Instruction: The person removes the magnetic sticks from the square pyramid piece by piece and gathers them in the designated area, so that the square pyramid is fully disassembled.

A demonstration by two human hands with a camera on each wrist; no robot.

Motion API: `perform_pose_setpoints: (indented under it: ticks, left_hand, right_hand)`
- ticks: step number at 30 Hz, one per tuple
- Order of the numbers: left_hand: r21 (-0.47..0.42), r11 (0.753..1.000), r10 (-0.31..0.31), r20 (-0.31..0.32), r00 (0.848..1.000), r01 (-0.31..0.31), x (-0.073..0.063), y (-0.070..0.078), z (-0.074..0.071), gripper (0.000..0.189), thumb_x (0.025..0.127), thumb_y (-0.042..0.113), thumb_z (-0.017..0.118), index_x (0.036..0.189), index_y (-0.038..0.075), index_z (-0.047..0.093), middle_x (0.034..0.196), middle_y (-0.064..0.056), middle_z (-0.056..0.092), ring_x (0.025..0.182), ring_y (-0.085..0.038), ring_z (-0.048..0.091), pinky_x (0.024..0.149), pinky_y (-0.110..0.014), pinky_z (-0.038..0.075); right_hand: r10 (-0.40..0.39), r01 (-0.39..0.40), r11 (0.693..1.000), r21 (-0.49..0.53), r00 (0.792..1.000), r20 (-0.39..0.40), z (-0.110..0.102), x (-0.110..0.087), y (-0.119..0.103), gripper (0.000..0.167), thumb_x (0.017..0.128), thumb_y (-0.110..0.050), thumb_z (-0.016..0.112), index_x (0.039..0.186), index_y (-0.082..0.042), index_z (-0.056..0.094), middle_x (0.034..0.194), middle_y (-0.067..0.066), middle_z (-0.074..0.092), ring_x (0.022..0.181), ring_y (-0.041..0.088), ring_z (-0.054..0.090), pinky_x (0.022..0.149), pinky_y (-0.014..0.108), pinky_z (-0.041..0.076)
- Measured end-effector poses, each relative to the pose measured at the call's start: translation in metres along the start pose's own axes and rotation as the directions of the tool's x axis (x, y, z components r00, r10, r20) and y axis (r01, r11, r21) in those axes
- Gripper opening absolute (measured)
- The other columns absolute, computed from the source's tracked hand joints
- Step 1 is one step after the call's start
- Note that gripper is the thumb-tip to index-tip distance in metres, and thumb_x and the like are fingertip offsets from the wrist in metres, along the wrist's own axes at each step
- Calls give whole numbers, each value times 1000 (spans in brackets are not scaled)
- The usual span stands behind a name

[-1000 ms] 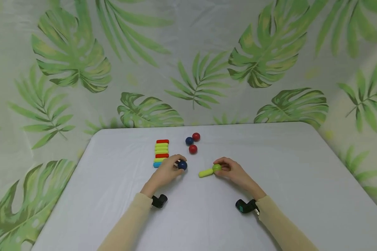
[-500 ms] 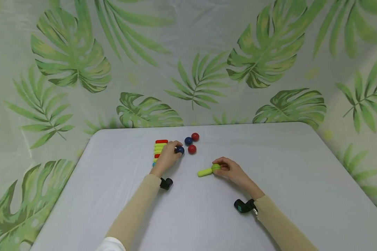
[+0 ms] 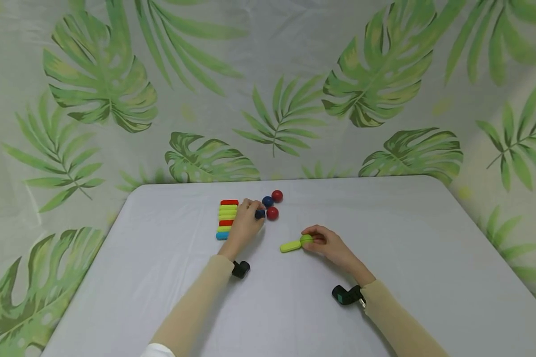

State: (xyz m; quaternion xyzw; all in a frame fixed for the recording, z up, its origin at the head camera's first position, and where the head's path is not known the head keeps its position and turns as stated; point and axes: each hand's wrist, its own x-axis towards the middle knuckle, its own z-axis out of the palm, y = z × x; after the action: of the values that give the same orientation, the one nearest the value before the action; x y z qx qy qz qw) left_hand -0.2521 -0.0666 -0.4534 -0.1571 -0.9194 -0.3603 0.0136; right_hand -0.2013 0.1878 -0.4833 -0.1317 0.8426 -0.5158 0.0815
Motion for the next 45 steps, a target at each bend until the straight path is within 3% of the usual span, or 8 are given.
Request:
perform_pose_setpoints:
  ticks: [2, 5, 8, 14, 23, 28, 33, 45]
  left_hand:
    - [-25, 997, 79, 114, 990, -76, -10, 8, 8, 25, 89, 7, 66, 113, 7, 59, 112, -10, 54, 104, -24, 51, 92, -35, 45]
    - [-14, 987, 160, 299, 941, -163, -19, 21, 21, 30, 90, 11, 67, 118, 10, 59, 110, -5, 59, 103, -19, 53, 92, -33, 44]
    - [78, 968, 195, 353, 915, -237, -21, 29, 32, 32, 88, 12, 68, 119, 15, 60, 103, 0, 59, 96, -15, 54, 87, -29, 45]
    - [182, 946, 205, 307, 929, -269, -23, 36, 32, 31, 85, 7, 70, 114, 16, 64, 90, -1, 57, 79, -13, 53, 72, -25, 47]
    - [-70, 988, 149, 240, 959, -136, -43, 12, 4, 21, 87, 6, 69, 107, 10, 65, 96, 1, 64, 88, -14, 58, 81, -27, 49]
    - [8, 997, 79, 120, 990, -80, -66, -13, -24, 17, 84, 1, 70, 98, 10, 66, 92, 2, 61, 86, -16, 56, 80, -32, 49]
    - [95, 995, 22, 28, 999, -25, -80, -36, -44, 21, 78, -9, 69, 93, 6, 65, 91, 0, 57, 85, -18, 53, 78, -35, 48]
    - [187, 982, 10, -11, 1000, -8, -76, -50, -55, 19, 77, -10, 70, 89, 4, 66, 88, -3, 56, 86, -23, 51, 78, -35, 47]
  right_hand:
    - [5, -5, 1000, -7, 1000, -5, 0, 0, 0, 33, 90, -19, 68, 120, -5, 60, 119, 10, 58, 107, 25, 54, 93, 40, 44]
    - [-9, 9, 1000, -14, 1000, -12, -2, 0, 0, 34, 90, -20, 68, 120, -4, 60, 118, 11, 59, 106, 25, 55, 92, 36, 45]
    - [-20, 20, 1000, 2, 1000, -11, -2, 1, 0, 35, 90, -20, 68, 119, -3, 59, 117, 12, 59, 104, 25, 56, 89, 31, 46]
    - [-3, 3, 1000, 22, 1000, 1, 1, 2, -2, 35, 89, -20, 69, 119, -4, 60, 116, 10, 59, 103, 23, 56, 90, 32, 46]
    - [0, 0, 1000, 3, 1000, -17, 0, 1, -5, 34, 89, -21, 69, 118, -6, 61, 117, 9, 59, 105, 25, 55, 91, 40, 45]
    - [7, -7, 1000, 4, 1000, -20, -1, 1, -7, 33, 89, -20, 69, 118, -6, 61, 116, 9, 60, 104, 24, 56, 91, 39, 45]
    - [2, -3, 1000, -23, 999, -36, 0, 3, -6, 33, 89, -19, 69, 117, -4, 61, 115, 10, 61, 101, 24, 56, 89, 38, 45]
    - [30, -38, 995, -89, 996, -89, 7, 42, -20, 33, 90, -19, 68, 119, -4, 61, 118, 13, 61, 104, 30, 57, 91, 45, 45]
